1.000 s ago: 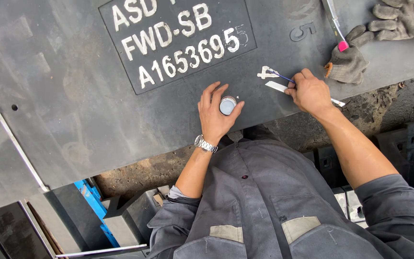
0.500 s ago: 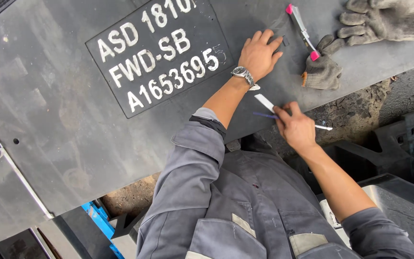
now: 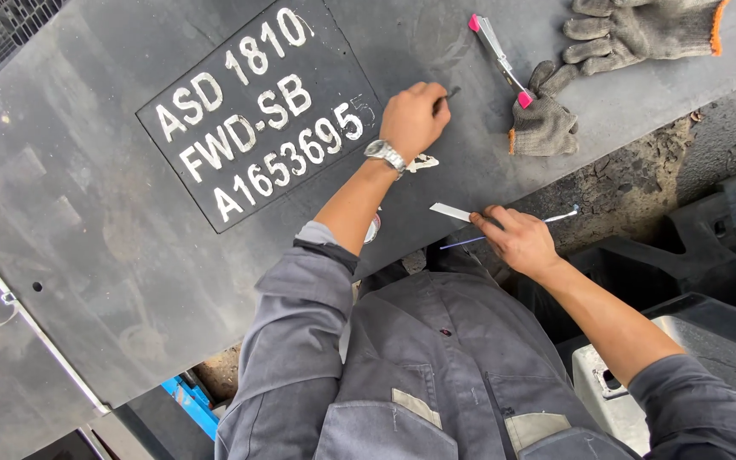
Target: Painting identification numbers on industrial metal components using white paint and a brush.
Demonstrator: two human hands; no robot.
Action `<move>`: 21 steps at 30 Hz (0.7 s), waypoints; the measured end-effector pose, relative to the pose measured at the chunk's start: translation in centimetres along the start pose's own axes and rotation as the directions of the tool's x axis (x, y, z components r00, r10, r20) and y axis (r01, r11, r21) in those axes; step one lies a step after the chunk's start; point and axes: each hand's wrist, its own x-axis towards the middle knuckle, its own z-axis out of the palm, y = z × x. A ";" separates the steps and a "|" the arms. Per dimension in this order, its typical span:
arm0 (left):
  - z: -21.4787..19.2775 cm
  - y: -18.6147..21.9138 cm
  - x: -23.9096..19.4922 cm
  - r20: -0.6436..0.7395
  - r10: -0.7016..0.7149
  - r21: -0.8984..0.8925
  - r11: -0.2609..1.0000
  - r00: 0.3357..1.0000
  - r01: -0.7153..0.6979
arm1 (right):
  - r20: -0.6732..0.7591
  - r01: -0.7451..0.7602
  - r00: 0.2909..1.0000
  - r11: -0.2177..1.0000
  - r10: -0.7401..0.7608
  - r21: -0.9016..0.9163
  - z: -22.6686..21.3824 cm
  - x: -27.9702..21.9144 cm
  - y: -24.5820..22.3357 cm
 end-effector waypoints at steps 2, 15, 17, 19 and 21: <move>-4.2 1.9 -0.5 -0.051 -0.119 -0.159 0.981 0.992 0.109 | -0.073 -0.084 0.993 0.990 0.093 0.113 -1.4 0.5 -0.9; -14.8 6.1 -18.8 -0.010 -0.323 -0.089 0.943 0.946 0.321 | -0.029 -0.403 0.851 0.688 0.524 0.603 -3.6 4.7 -2.1; -12.0 5.9 -21.0 -0.032 -0.376 -0.078 0.925 0.926 0.373 | 0.020 -0.392 0.871 0.669 0.491 0.631 -3.4 5.5 -2.6; -10.4 5.4 -22.2 -0.065 -0.417 -0.044 0.909 0.907 0.415 | 0.053 -0.365 0.891 0.643 0.451 0.673 -3.0 7.4 -3.3; -9.7 5.1 -22.6 -0.165 -0.403 -0.108 0.914 0.900 0.390 | 0.077 -0.377 0.904 0.696 0.421 0.612 -3.0 9.3 -4.5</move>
